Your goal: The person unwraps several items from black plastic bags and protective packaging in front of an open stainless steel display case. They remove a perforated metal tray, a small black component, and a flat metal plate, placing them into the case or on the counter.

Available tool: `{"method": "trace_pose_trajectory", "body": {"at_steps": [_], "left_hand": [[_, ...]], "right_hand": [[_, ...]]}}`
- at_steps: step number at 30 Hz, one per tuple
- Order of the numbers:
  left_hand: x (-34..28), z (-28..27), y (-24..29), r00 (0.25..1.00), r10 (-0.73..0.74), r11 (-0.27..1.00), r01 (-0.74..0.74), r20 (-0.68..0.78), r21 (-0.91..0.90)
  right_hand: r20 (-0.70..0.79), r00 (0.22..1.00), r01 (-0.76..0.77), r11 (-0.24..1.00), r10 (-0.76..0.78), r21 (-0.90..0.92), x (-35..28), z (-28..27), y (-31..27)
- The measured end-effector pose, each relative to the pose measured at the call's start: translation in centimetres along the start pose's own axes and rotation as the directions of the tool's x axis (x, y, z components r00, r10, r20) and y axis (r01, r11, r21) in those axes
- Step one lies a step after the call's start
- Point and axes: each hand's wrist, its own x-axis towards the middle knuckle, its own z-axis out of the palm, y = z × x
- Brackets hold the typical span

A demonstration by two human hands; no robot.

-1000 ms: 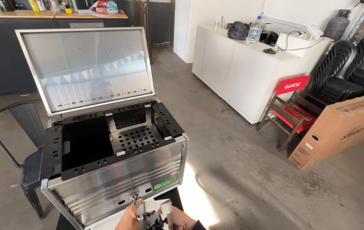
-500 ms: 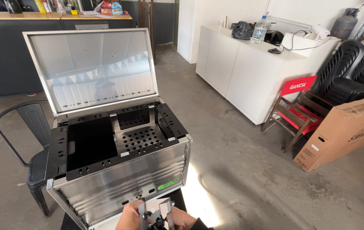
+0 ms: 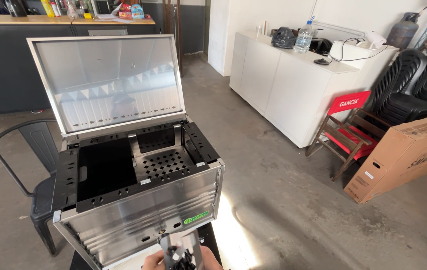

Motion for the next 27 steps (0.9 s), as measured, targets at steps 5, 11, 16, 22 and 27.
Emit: {"method": "trace_pose_trajectory", "body": {"at_steps": [5, 11, 16, 22, 27], "left_hand": [[-1.9, 4.3, -0.2, 0.868, -0.121, 0.95, -0.039, -0.482, -0.308], [-3.6, 8.7, 17.0, 0.815, 0.257, 0.865, 0.046, -0.52, 0.5], [-3.0, 11.4, 29.8, 0.847, 0.399, 0.863, -0.216, -0.352, 0.457], [-1.2, 12.6, 32.7, 0.765, 0.588, 0.797, -0.493, -0.263, 0.35], [-1.6, 13.2, 34.1, 0.8, 0.579, 0.803, -0.528, -0.156, 0.274]], "right_hand": [[-0.067, 0.992, -0.13, 0.818, 0.112, -0.56, 12.6, -13.5, 3.6], [0.081, 0.995, 0.072, 0.985, -0.06, -0.154, 8.0, -3.3, -3.2], [0.578, 0.795, 0.232, 0.973, -0.183, -0.011, 16.3, -16.9, -7.5], [0.556, 0.826, 0.321, 0.734, 0.092, -0.598, 3.7, -0.7, -16.2], [0.537, 0.839, 0.35, 0.668, 0.088, -0.656, 2.2, 1.0, -17.2]]}}
